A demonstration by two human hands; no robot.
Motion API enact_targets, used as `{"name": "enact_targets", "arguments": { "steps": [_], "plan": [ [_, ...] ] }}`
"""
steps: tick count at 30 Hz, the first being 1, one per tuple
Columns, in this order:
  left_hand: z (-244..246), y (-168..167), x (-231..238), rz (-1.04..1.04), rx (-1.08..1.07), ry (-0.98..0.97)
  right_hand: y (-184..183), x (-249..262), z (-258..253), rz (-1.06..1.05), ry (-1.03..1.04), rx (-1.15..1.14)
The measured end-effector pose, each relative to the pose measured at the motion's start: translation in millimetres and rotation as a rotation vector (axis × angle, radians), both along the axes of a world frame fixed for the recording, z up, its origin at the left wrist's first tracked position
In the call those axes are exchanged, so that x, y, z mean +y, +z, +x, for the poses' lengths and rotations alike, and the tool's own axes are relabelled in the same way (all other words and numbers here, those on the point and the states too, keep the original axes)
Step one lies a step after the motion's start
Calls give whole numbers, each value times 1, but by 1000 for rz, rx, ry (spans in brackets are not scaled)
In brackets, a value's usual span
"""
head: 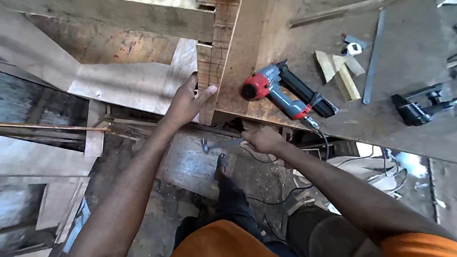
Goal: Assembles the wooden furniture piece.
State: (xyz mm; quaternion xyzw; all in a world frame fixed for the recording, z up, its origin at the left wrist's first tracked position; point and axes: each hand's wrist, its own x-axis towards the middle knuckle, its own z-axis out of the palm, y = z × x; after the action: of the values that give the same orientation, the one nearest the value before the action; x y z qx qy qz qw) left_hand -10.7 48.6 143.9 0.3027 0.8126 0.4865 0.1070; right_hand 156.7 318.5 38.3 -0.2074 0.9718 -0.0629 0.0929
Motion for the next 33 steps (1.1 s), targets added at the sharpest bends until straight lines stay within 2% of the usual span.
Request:
{"name": "enact_targets", "arguments": {
  "steps": [2,4,9,12,14,16,21,25,28,31,33],
  "plan": [
    [2,2,2,2,-22,3,1,13,-2,84,-235,-117],
    [1,7,4,0,-49,17,-2,26,9,92,-329,-146],
    [11,-7,3,59,-44,78,-10,56,61,-239,-554,-142],
    [30,-53,6,-21,-74,246,-9,104,51,-489,-774,12],
    [32,-99,16,-72,-95,371,-3,150,23,-600,-874,121],
    [42,-127,28,-136,-143,462,-3,199,-11,-600,-940,170],
    [50,-144,68,-237,-155,773,16,306,-115,-373,-1124,-26],
    [54,-152,77,-361,-24,836,-3,364,-193,-291,-1126,-167],
    [53,-153,81,-267,9,884,-20,386,-240,-278,-1090,-162],
    [49,-143,83,-339,0,897,-14,373,-267,-279,-1070,-120],
    [46,-140,82,-305,23,849,-5,357,-274,-306,-994,-91]
  ]
}}
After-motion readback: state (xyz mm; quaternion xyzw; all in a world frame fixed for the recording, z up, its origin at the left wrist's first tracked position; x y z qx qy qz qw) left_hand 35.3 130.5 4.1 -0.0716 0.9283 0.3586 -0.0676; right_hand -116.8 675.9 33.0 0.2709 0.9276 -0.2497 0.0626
